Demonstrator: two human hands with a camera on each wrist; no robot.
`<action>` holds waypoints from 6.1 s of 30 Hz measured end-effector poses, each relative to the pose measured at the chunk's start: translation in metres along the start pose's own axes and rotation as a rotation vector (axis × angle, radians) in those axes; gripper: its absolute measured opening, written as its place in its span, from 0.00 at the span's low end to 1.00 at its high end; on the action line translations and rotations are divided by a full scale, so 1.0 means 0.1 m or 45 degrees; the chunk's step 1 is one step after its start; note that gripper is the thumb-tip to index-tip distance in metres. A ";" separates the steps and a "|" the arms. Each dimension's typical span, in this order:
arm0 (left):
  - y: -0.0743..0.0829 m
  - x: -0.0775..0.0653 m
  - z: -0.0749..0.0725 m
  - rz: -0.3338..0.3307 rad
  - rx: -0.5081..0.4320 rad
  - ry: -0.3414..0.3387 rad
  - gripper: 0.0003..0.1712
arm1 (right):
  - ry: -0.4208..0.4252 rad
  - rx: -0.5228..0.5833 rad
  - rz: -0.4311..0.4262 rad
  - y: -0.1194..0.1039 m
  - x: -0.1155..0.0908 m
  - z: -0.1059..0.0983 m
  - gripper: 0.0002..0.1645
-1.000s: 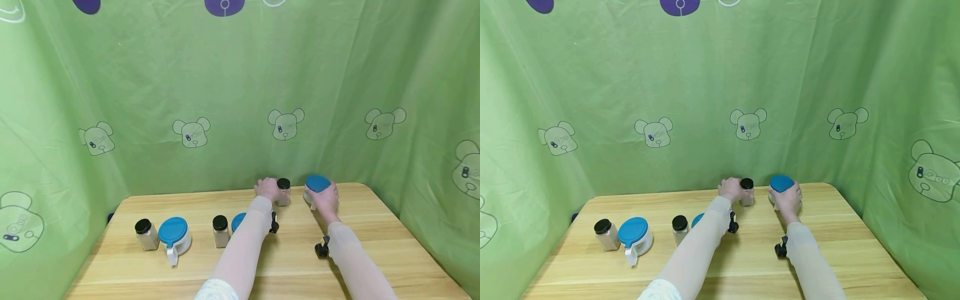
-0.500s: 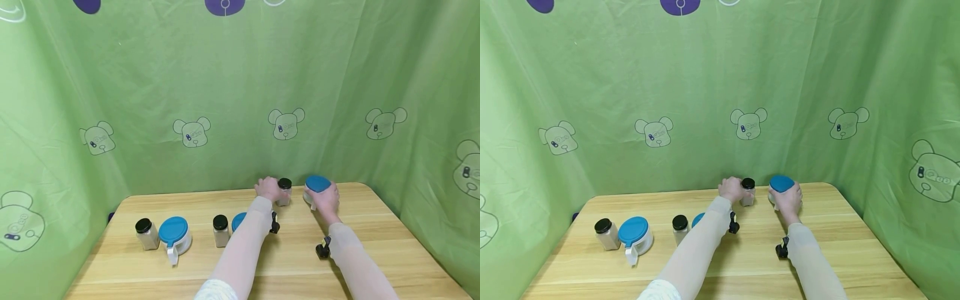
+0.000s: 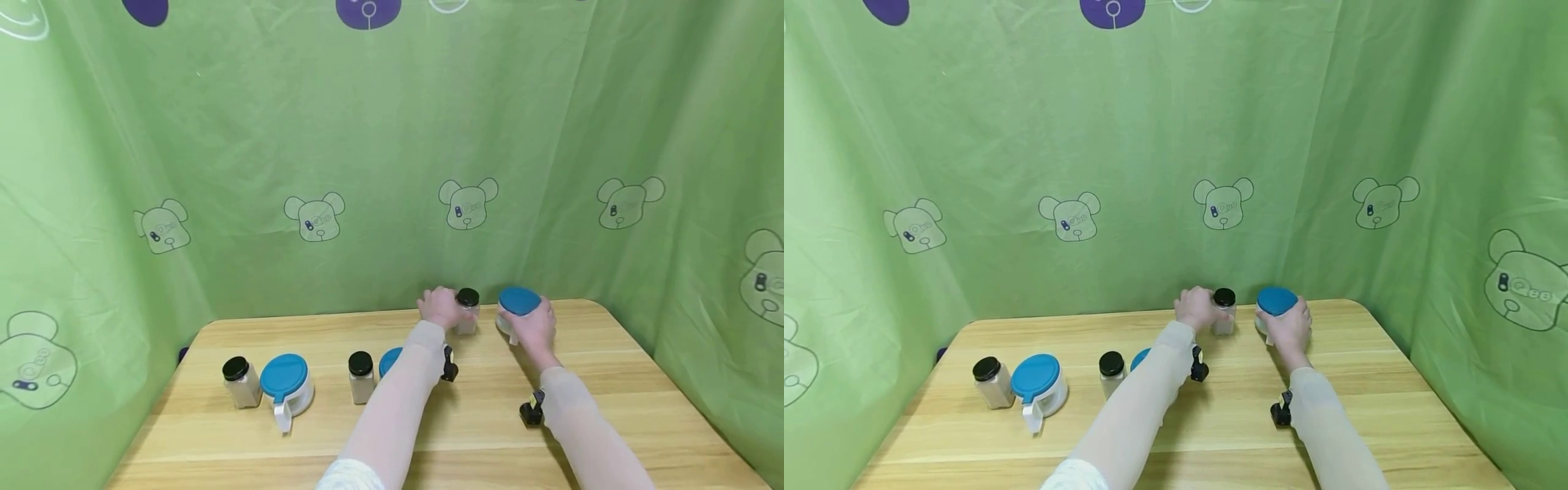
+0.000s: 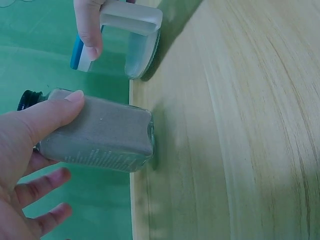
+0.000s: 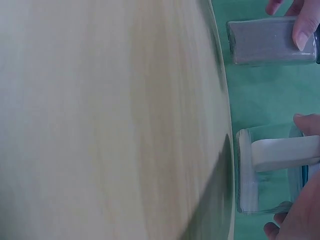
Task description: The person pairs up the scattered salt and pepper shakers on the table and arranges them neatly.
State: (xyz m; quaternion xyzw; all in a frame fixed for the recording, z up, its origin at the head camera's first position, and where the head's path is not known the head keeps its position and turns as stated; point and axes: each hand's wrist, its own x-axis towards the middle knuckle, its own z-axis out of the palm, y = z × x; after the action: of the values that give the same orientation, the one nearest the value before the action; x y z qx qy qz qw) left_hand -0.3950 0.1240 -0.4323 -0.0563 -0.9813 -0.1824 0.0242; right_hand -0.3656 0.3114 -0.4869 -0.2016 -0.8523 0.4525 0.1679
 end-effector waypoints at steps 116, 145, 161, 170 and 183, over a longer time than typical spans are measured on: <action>-0.10 -1.20 -0.09 0.286 -0.288 0.208 0.38 | -0.339 -0.130 -0.323 -0.02 -1.05 -0.84 0.67; -0.11 -1.33 0.08 0.291 -0.281 0.128 0.36 | -0.400 -0.178 -0.291 0.12 -1.18 -0.80 0.66; -0.12 -1.35 0.16 0.255 -0.346 0.105 0.36 | -0.423 -0.207 -0.266 0.15 -1.19 -0.77 0.66; -0.11 -1.34 0.17 0.273 -0.309 0.108 0.36 | -0.444 -0.195 -0.249 0.14 -1.18 -0.76 0.67; -0.10 -1.32 0.17 0.270 -0.313 0.101 0.37 | -0.450 -0.223 -0.250 0.12 -1.17 -0.75 0.67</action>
State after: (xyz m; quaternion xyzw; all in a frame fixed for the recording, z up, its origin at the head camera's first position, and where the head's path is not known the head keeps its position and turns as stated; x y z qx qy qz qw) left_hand -0.2652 0.1071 -0.4608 -0.1548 -0.9385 -0.2995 0.0749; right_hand -0.2272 0.3124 -0.4694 -0.0490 -0.9201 0.3866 0.0410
